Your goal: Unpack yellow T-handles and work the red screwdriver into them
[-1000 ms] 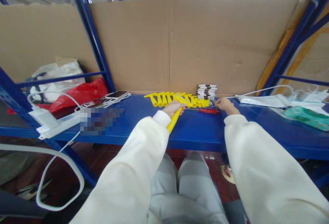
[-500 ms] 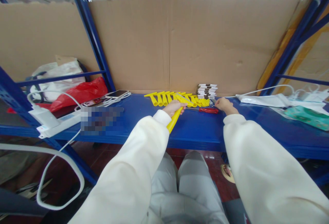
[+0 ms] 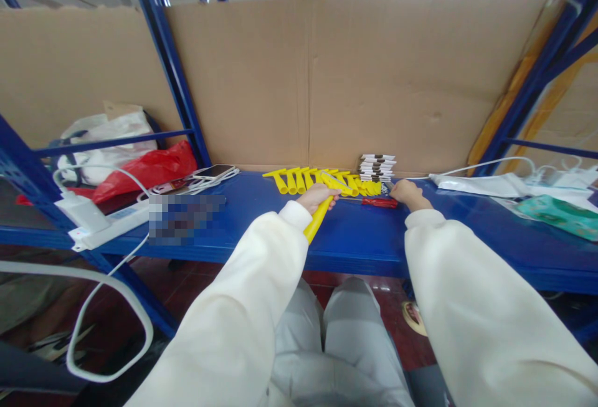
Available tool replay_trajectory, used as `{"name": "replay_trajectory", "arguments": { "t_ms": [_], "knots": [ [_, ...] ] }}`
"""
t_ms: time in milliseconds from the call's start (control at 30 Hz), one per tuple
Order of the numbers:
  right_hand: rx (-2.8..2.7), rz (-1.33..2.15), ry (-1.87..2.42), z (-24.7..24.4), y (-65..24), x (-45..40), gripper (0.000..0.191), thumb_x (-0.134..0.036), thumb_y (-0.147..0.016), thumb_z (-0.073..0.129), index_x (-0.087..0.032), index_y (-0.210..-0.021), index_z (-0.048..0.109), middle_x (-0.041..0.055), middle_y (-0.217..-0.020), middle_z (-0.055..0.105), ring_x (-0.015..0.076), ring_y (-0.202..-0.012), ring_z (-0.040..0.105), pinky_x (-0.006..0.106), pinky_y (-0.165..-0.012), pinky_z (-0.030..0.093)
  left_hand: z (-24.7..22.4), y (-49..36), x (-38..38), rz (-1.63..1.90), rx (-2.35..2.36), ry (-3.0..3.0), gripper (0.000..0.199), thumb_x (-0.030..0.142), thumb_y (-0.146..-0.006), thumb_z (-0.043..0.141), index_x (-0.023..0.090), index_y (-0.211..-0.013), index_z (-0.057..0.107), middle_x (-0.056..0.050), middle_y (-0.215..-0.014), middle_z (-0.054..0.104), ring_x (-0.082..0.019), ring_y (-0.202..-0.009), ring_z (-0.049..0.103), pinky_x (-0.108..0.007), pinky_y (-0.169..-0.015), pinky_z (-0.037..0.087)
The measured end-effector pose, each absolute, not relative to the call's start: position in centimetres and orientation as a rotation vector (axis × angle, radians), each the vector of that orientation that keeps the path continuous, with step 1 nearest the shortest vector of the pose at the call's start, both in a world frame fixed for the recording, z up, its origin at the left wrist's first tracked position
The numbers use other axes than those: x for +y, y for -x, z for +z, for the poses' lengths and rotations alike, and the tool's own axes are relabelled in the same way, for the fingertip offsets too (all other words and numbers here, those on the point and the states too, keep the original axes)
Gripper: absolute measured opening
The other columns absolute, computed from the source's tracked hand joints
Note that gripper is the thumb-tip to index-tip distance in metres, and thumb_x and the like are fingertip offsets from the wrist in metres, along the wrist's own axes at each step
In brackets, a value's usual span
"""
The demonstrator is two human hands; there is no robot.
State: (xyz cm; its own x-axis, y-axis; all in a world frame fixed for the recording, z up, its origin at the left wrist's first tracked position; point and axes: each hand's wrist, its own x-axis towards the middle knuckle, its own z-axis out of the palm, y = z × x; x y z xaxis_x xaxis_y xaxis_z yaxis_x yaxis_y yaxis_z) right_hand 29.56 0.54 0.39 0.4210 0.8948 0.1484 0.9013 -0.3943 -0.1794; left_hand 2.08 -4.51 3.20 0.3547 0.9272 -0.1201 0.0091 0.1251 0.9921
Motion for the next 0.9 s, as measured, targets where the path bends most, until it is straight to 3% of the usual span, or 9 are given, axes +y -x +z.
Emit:
{"name": "replay_trajectory", "arguments": {
  "t_ms": [267,400,533,667,900],
  "knots": [
    [-1.578,-0.142,2.36,0.1,-29.8,0.9,0.037,-0.025,-0.08,0.065,-0.018,-0.115,0.075,0.0185,-0.115,0.073,0.0342,-0.119,0.064,0.046,-0.096,0.051,3.4,-2.1,-4.9,0.853,1.023,-1.341,0.039,0.009,-0.084,0.074,0.015,-0.055,0.049,0.005,-0.045,0.048,-0.004,-0.038,0.039,-0.018,-0.041,0.031],
    [-1.675,-0.064,2.142,1.6,-28.3,0.1,0.027,-0.019,-0.081,0.059,-0.014,-0.101,0.077,0.0161,-0.102,0.075,0.0311,-0.108,0.067,0.039,-0.092,0.052,3.4,-2.1,-4.9,0.858,1.021,-1.333,0.04,0.005,-0.087,0.068,0.015,-0.054,0.048,0.005,-0.045,0.048,-0.004,-0.037,0.038,-0.018,-0.04,0.03],
    [-1.807,0.279,1.661,2.9,-24.7,-1.2,0.019,-0.024,-0.085,0.059,-0.016,-0.092,0.074,0.0075,-0.09,0.075,0.0211,-0.09,0.067,0.029,-0.083,0.053,3.2,-2.1,-4.6,0.874,1.03,-1.341,0.039,0.001,-0.09,0.06,0.015,-0.054,0.049,0.004,-0.045,0.048,-0.005,-0.036,0.039,-0.019,-0.039,0.03],
    [-1.916,0.607,1.291,2.5,-21.5,-1.9,0.009,-0.028,-0.077,0.067,-0.019,-0.078,0.07,0.0026,-0.086,0.074,0.0172,-0.083,0.066,0.028,-0.085,0.052,2.8,-2.1,-4.1,0.888,1.049,-1.369,0.039,0.002,-0.091,0.057,0.016,-0.055,0.049,0.004,-0.045,0.048,-0.006,-0.036,0.039,-0.019,-0.04,0.031],
    [-1.948,0.533,1.211,1.7,-20.6,-1.3,0.008,-0.026,-0.07,0.066,-0.021,-0.063,0.067,0.0015,-0.079,0.072,0.0192,-0.08,0.065,0.033,-0.085,0.051,2.7,-2.2,-3.9,0.859,1.09,-1.438,0.041,0.007,-0.092,0.058,0.016,-0.053,0.05,0.004,-0.042,0.046,-0.006,-0.036,0.04,-0.019,-0.042,0.033]
  ]
}}
